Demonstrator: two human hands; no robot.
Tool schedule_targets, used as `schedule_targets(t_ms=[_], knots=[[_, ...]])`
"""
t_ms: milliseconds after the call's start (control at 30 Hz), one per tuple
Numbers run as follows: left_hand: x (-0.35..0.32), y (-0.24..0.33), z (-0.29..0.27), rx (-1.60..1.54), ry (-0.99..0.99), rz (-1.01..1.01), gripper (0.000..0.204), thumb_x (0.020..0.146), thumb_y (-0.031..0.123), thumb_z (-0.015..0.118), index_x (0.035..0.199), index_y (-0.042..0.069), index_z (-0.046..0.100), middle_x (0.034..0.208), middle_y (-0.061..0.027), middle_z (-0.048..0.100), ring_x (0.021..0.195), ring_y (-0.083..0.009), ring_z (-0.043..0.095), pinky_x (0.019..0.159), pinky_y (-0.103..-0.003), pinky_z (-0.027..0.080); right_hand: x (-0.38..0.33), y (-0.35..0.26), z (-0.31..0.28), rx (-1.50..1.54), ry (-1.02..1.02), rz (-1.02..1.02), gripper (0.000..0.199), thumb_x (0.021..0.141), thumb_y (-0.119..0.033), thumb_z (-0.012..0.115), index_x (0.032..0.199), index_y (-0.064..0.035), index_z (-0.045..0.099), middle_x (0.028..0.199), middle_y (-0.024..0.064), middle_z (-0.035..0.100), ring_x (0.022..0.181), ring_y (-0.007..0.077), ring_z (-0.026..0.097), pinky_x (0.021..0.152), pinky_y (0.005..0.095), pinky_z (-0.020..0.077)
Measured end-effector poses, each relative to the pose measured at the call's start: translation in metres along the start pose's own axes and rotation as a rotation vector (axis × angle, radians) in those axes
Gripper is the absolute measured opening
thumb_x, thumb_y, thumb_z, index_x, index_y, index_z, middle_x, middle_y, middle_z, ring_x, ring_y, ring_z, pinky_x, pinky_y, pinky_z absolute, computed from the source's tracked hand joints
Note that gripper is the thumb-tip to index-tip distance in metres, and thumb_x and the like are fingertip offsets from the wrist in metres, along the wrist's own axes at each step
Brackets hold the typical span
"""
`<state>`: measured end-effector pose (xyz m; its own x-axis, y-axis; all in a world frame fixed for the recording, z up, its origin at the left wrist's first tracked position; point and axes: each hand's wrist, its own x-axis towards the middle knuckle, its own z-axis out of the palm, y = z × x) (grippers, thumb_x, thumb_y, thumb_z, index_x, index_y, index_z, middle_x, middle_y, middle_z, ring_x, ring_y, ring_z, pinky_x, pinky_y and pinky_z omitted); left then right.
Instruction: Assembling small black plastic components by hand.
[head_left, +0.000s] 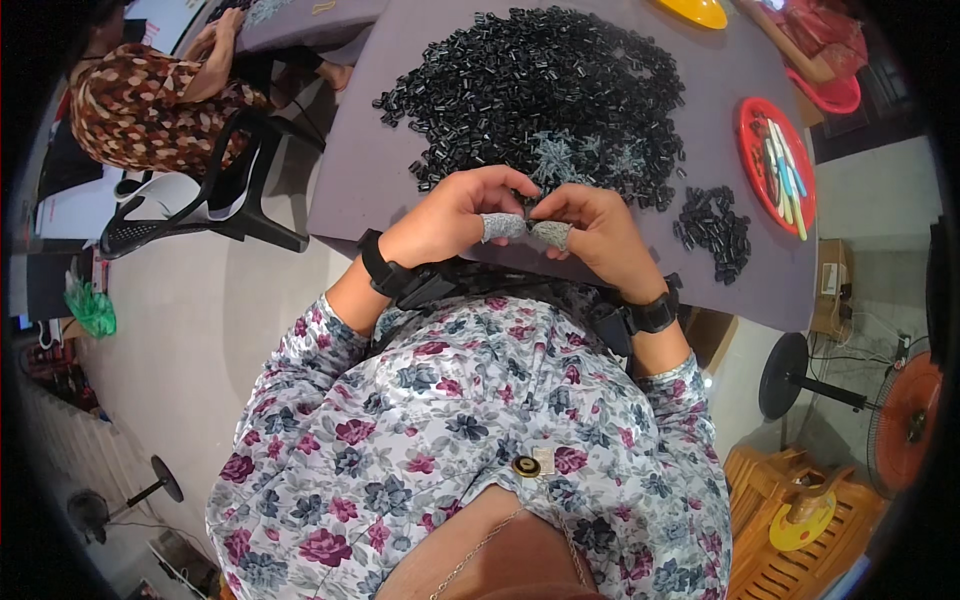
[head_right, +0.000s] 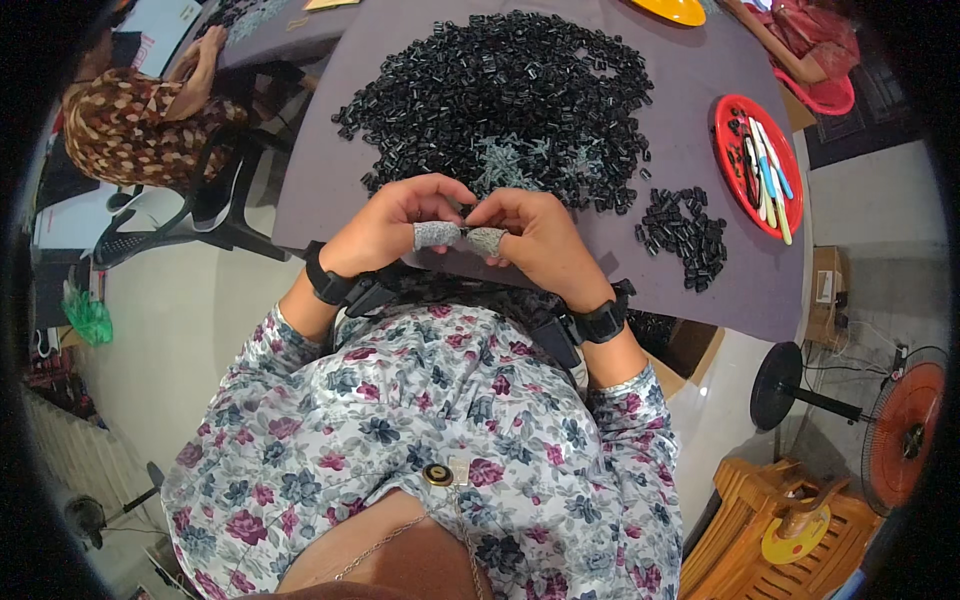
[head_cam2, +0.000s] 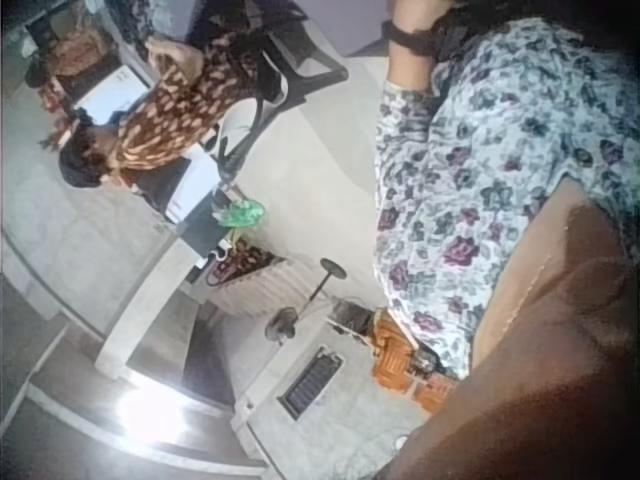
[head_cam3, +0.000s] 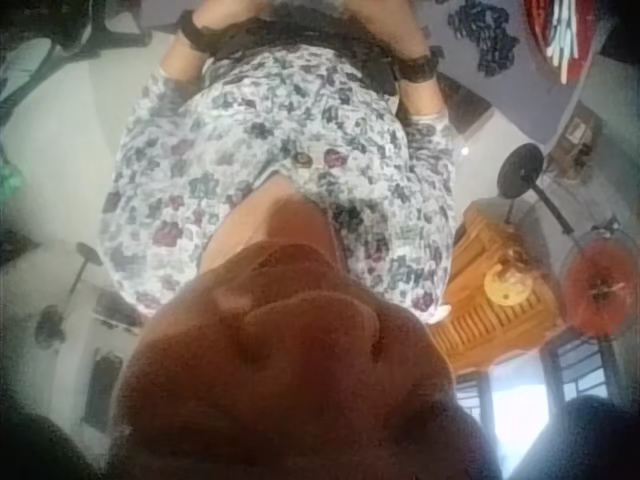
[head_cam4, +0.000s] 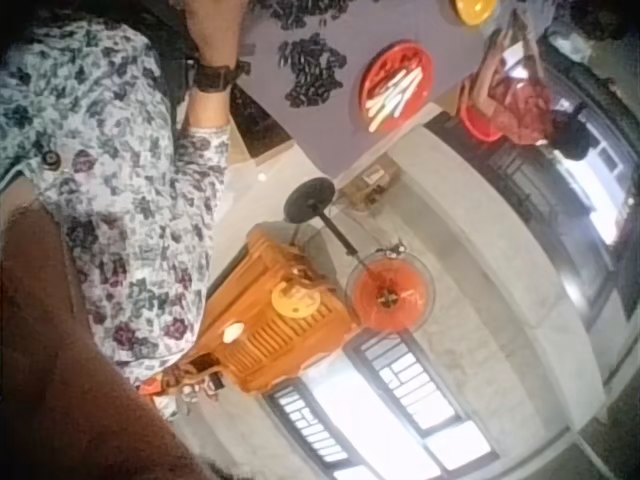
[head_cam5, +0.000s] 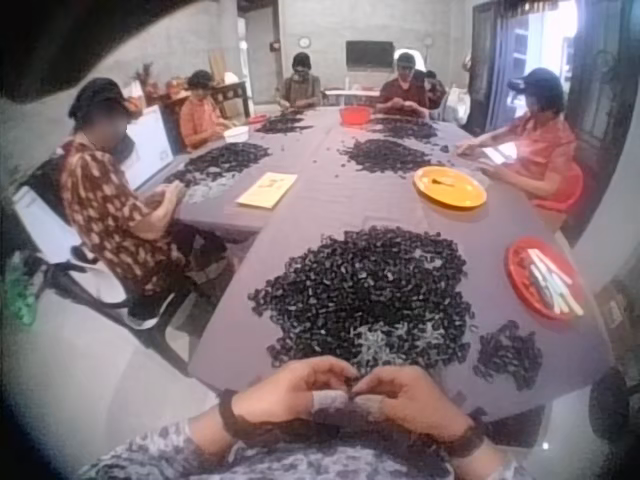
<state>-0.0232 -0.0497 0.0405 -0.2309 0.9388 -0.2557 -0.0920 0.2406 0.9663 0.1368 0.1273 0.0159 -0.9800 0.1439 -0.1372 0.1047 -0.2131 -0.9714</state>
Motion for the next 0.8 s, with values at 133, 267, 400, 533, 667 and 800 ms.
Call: schedule_targets(t_ms=[133,267,400,533,667,800], knots=[[0.002,-0.003,-0.003,-0.048,-0.048,-0.036,0.04,0.094,-0.001,0.065,0.133,0.003,0.059,0.098,-0.0023,0.07,0.084,-0.0093,0.066,0.076,-0.025,0.053,-0.001,0.001,-0.001,0.031,-0.035,-0.001,0.03,0.085,0.011,0.053,0.11,0.0036,0.069,0.097,0.0064,0.073,0.08,0.0109,0.07,0.07,0.0254,0.0582],[0.001,0.004,-0.004,-0.016,-0.071,-0.115,0.04,0.093,-0.004,0.062,0.133,0.001,0.058,0.099,-0.0036,0.071,0.083,-0.0091,0.065,0.073,-0.024,0.052,-0.004,-0.001,0.0,0.064,-0.098,0.022,0.033,0.088,0.008,0.055,0.117,0.0017,0.07,0.1,0.0055,0.074,0.083,0.0109,0.07,0.07,0.0254,0.0589],[0.001,0.004,-0.005,-0.071,-0.085,-0.109,0.04,0.093,-0.005,0.06,0.133,0.0,0.058,0.103,-0.006,0.072,0.081,-0.0096,0.066,0.071,-0.024,0.052,-0.005,-0.001,0.006,0.064,-0.124,0.048,0.034,0.091,0.004,0.06,0.124,-0.0001,0.069,0.099,0.0046,0.074,0.079,0.0098,0.07,0.067,0.0242,0.0578],[-0.001,0.011,0.0,-0.084,-0.046,-0.117,0.041,0.092,-0.005,0.059,0.133,-0.001,0.058,0.105,-0.0076,0.074,0.081,-0.01,0.067,0.071,-0.024,0.053,-0.004,0.003,0.004,0.085,-0.15,0.034,0.032,0.091,0.0,0.064,0.123,-0.0006,0.069,0.094,0.0034,0.073,0.074,0.0086,0.068,0.063,0.0225,0.0553],[-0.001,0.006,0.0,-0.101,-0.021,-0.119,0.041,0.093,-0.006,0.06,0.134,-0.001,0.058,0.105,-0.0095,0.075,0.085,-0.0114,0.069,0.073,-0.024,0.054,-0.006,0.003,0.008,0.074,-0.119,0.021,0.029,0.089,-0.001,0.066,0.118,-0.0006,0.069,0.091,0.0025,0.072,0.072,0.0085,0.067,0.062,0.0225,0.0535],[0.0,-0.001,0.005,-0.08,0.057,-0.108,0.041,0.094,-0.007,0.058,0.134,-0.001,0.059,0.107,-0.0094,0.075,0.087,-0.0121,0.07,0.074,-0.025,0.055,-0.006,0.005,0.01,-0.225,-0.049,-0.073,0.03,0.085,-0.001,0.07,0.115,-0.0029,0.069,0.086,0.0041,0.071,0.074,0.0109,0.068,0.063,0.0244,0.0525]])
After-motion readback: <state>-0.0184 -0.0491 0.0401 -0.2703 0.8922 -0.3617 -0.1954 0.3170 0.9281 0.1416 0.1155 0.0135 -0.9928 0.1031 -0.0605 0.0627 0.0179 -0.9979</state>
